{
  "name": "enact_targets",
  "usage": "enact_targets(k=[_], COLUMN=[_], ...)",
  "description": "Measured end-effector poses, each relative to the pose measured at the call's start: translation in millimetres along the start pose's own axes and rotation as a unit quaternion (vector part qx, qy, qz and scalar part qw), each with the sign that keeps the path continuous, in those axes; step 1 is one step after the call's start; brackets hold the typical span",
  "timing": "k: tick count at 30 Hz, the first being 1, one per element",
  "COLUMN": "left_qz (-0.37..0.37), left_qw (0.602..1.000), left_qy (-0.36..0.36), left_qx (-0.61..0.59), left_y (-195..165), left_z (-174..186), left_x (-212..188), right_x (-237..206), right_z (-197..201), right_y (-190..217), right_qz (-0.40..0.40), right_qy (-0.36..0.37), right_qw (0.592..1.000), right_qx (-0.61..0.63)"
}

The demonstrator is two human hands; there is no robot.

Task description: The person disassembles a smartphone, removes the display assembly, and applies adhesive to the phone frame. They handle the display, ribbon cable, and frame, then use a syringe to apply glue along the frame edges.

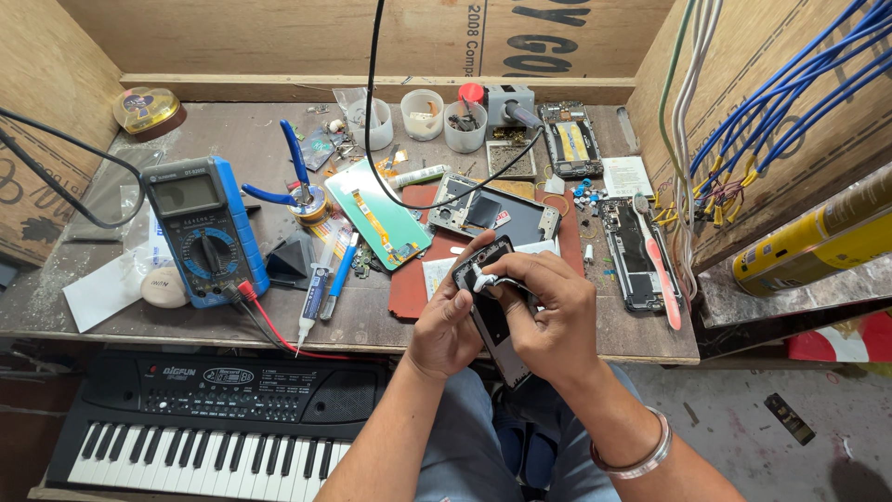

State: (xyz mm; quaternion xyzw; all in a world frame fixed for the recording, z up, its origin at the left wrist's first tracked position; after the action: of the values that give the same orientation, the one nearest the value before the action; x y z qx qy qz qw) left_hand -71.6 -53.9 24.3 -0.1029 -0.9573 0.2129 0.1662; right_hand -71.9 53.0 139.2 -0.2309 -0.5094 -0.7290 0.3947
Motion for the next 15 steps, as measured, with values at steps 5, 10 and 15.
enact_targets(k=[5, 10, 15], left_qz=[0.001, 0.003, 0.002], left_qw=[1.0, 1.0, 1.0], left_qy=[-0.002, -0.001, 0.006], left_qx=[0.002, 0.002, 0.002], left_y=[2.2, 3.9, 2.7], left_z=[2.7, 2.5, -1.0], left_x=[-1.6, -3.4, -4.2], right_x=[-2.2, -4.9, -4.8], right_z=[1.0, -0.8, -2.1], right_y=[0.3, 0.4, 5.2], right_qz=[-0.004, -0.012, 0.018], right_qy=[-0.002, 0.004, 0.006], right_qw=[1.0, 1.0, 1.0], right_qx=[0.0, 0.009, 0.012])
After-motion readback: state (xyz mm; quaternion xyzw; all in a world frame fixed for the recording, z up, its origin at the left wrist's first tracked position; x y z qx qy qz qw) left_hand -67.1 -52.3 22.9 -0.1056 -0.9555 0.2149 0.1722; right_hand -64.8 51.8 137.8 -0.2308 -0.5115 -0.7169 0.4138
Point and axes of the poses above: each hand's wrist, its own x-axis towards the middle knuckle, its own z-axis out of the back of the hand, y = z × x, the point moved 8 cm from there along x, towards the middle knuckle, and after that the axes turned 9 degrees about z, right-handed, at the moved point
